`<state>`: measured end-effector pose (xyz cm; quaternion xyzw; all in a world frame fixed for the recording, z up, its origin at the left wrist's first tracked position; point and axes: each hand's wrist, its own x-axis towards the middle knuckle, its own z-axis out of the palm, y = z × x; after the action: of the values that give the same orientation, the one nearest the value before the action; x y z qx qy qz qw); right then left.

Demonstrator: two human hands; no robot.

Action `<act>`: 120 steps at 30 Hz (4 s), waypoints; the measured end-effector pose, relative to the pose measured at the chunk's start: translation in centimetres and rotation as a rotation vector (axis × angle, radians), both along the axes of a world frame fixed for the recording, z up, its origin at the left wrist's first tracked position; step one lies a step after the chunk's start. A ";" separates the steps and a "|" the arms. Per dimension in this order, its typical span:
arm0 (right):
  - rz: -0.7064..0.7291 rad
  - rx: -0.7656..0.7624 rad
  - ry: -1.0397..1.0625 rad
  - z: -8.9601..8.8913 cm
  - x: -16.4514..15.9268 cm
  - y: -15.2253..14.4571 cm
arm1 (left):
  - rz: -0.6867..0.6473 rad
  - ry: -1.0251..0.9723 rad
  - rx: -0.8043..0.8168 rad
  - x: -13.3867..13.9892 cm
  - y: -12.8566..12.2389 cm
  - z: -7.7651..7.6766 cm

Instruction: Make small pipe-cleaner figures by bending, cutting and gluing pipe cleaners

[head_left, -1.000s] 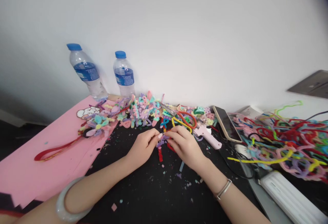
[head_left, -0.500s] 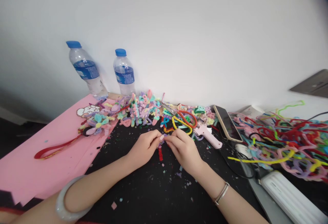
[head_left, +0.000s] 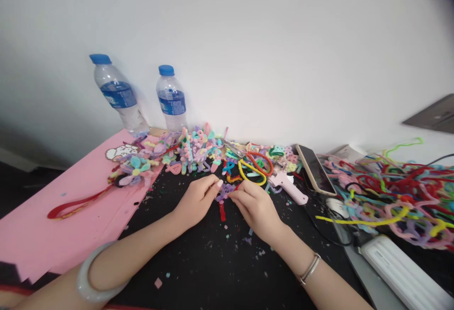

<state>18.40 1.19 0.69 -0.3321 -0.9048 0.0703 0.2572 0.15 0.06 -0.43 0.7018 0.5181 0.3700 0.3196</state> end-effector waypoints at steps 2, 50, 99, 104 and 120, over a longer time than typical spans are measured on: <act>0.043 0.010 -0.074 0.1 0.0 -0.1 | 0.031 0.013 -0.003 -0.2 0.1 -0.1; 0.080 0.052 -0.272 -0.3 -0.7 -0.6 | -0.026 0.256 -0.010 -0.1 0.1 -0.9; 0.072 0.014 -0.261 -0.4 -1.0 -0.7 | -0.028 0.248 -0.043 0.0 0.1 -0.7; 0.065 0.004 -0.253 -0.4 -1.1 -0.7 | -0.027 0.241 -0.037 0.0 0.1 -0.6; -0.297 -0.087 -0.054 2.7 -3.1 9.6 | -0.016 0.225 -0.035 0.0 0.1 -0.7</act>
<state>15.28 10.80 3.36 -0.4747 -0.8484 0.0617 0.2258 0.16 0.18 -1.12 0.7372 0.5516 0.2773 0.2747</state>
